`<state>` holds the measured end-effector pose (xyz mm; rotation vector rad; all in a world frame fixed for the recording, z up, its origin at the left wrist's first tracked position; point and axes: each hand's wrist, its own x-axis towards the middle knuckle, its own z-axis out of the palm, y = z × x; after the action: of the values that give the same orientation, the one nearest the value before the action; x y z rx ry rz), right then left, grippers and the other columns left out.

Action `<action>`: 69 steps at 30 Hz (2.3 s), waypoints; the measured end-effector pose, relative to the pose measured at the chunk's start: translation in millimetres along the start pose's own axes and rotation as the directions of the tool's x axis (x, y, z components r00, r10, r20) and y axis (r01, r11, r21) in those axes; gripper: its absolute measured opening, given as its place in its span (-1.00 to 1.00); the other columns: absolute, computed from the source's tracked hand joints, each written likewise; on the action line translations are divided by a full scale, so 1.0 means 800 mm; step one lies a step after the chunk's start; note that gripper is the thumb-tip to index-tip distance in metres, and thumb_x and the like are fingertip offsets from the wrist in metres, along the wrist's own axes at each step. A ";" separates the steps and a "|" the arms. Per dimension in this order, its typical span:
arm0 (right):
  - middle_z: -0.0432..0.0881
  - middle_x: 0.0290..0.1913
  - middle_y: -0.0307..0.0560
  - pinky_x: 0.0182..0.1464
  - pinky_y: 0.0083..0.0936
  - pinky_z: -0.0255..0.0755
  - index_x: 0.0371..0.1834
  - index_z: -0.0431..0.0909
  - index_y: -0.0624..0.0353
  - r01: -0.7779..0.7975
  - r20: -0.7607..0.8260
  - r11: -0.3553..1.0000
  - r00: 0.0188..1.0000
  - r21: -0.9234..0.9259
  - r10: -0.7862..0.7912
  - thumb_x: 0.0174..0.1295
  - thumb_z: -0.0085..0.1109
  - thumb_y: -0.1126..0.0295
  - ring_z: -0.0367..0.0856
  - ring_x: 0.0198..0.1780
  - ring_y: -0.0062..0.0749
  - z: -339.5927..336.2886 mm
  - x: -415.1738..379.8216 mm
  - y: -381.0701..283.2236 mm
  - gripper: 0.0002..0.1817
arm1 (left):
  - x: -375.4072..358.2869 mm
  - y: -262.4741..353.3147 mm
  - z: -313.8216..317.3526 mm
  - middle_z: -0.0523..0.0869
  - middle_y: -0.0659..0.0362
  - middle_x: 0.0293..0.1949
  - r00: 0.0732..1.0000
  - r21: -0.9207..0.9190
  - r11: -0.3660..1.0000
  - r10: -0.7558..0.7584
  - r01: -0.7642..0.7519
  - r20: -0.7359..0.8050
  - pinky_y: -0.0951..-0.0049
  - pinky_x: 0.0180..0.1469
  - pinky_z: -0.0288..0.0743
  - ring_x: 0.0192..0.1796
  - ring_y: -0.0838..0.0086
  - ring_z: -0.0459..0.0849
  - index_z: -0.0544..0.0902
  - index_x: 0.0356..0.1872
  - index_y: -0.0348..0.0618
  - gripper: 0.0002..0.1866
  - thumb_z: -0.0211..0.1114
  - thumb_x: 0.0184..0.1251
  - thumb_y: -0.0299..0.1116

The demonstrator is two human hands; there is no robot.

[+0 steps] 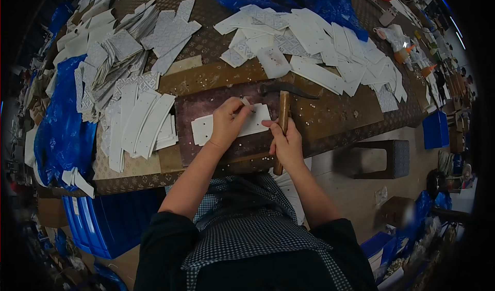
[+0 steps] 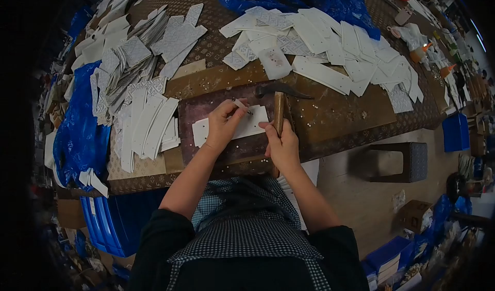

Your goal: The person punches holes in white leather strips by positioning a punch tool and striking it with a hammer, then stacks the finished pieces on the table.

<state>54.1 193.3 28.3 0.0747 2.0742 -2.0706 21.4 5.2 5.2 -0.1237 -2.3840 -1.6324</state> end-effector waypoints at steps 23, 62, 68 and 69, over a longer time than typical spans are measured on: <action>0.45 -0.49 -0.26 -0.62 -0.75 0.19 -0.05 0.38 0.20 0.612 0.089 0.768 0.790 -0.188 -0.607 0.45 -0.04 0.46 0.28 -0.65 -0.79 -0.033 -0.024 -0.199 -0.89 | 0.016 0.004 0.019 0.59 0.07 -0.41 0.950 0.160 0.936 0.311 -0.313 0.039 0.30 -0.34 0.50 -0.40 0.20 0.61 0.66 -0.26 -0.24 -0.88 0.37 0.20 -0.47; 0.73 -0.05 0.01 -0.65 -0.62 0.37 -0.05 0.40 0.29 -0.024 -0.105 0.993 0.994 0.119 0.037 0.47 0.01 0.29 0.45 -0.71 -0.60 -0.009 0.005 0.006 -0.75 | 0.014 -0.005 0.019 0.71 0.20 -0.36 0.997 -0.041 0.996 0.075 -0.073 0.036 0.55 -0.21 0.53 -0.30 0.60 0.66 0.68 -0.17 -0.28 -0.83 0.38 0.26 -0.46; 0.72 0.00 0.02 -0.66 -0.66 0.35 -0.09 0.34 0.23 -0.018 -0.081 0.999 0.997 0.043 0.022 0.50 -0.04 0.28 0.43 -0.72 -0.61 -0.009 0.007 0.002 -0.79 | 0.018 -0.010 0.009 0.67 0.20 -0.45 0.984 -0.176 0.978 -0.131 0.108 -0.120 0.56 -0.30 0.47 -0.39 0.65 0.57 0.69 -0.28 -0.25 -0.87 0.44 0.20 -0.47; 0.72 0.00 0.02 -0.66 -0.66 0.34 -0.09 0.34 0.23 -0.016 -0.084 0.999 0.996 0.039 0.019 0.50 -0.03 0.29 0.43 -0.72 -0.61 -0.009 0.006 0.003 -0.79 | 0.015 -0.004 0.009 0.67 0.20 -0.44 0.985 -0.212 0.973 -0.117 0.088 -0.129 0.55 -0.30 0.47 -0.40 0.63 0.56 0.69 -0.28 -0.26 -0.88 0.43 0.20 -0.47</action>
<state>48.9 199.8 25.0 0.1883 2.0733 -2.1321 8.3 9.8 2.7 0.0775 -2.1454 -1.8666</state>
